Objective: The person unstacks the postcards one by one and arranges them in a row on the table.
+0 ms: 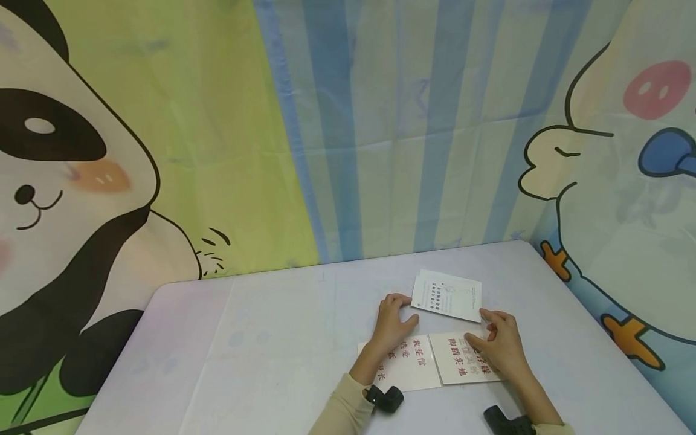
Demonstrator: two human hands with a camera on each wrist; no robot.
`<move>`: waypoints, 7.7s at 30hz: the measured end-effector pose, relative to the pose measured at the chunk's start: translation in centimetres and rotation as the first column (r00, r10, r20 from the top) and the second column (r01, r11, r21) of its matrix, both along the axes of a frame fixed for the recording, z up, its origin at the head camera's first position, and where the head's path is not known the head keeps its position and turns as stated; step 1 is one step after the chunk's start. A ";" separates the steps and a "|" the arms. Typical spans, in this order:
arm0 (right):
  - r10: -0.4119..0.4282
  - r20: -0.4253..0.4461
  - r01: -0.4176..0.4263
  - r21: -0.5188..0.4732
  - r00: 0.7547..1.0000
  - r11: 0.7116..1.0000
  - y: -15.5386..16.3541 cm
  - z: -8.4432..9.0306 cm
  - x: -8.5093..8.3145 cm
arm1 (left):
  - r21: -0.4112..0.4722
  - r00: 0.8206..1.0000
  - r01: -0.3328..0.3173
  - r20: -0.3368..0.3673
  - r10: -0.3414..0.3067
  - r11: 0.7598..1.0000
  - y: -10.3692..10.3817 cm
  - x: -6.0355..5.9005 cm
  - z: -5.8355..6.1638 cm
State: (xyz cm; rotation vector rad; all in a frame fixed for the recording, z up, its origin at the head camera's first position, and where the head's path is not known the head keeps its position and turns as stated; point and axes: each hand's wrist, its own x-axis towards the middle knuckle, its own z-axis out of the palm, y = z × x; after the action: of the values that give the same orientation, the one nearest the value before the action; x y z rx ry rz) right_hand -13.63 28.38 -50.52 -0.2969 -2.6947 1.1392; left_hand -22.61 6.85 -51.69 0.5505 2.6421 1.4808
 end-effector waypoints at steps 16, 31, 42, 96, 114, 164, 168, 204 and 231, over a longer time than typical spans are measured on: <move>-0.048 -0.056 0.047 -0.022 0.997 0.999 -0.4 0.4 0.3 | 0.016 1.000 -0.004 0.002 0.004 1.000 -0.2 0.4 -0.2; -0.139 -0.109 0.120 -0.167 0.984 0.979 -0.9 0.5 0.1 | 0.115 0.997 -0.063 0.049 0.058 0.991 -0.4 0.1 0.3; -0.145 -0.074 0.119 -0.283 0.987 0.952 -1.2 0.5 -0.1 | 0.200 0.995 -0.100 0.049 0.092 0.975 -1.7 -0.5 0.7; 0.099 -0.103 -0.130 -0.358 0.990 0.925 -7.9 0.8 0.8 | 0.028 1.000 -0.019 -0.018 0.019 0.999 -12.5 4.5 2.4; 0.164 -0.166 -0.221 -0.423 0.972 0.879 -10.2 1.0 1.4 | 0.077 0.998 -0.025 -0.052 0.029 0.997 -15.7 6.3 2.4; 0.491 -0.257 -0.553 -0.319 0.832 0.770 -15.8 0.0 2.5 | 0.013 0.995 -0.093 0.029 0.093 0.996 -24.3 9.3 1.7; 0.502 -0.267 -0.567 -0.321 0.823 0.759 -16.4 0.1 2.5 | 0.009 0.994 -0.099 0.057 0.098 0.995 -24.8 9.5 1.8; 0.562 -0.128 -0.576 -0.185 0.817 0.796 -18.9 -0.1 3.0 | -0.068 0.993 -0.061 0.099 0.067 0.996 -27.0 10.6 1.9; 0.618 -0.063 -0.617 -0.197 0.784 0.762 -19.0 0.2 3.0 | -0.086 0.990 -0.084 0.108 0.094 0.993 -27.0 10.8 1.8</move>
State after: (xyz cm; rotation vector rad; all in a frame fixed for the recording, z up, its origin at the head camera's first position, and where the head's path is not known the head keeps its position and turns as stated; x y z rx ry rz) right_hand -10.64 9.40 -50.36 0.6280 -2.7480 1.5828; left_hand -11.82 -20.13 -49.93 0.3366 2.6568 1.3755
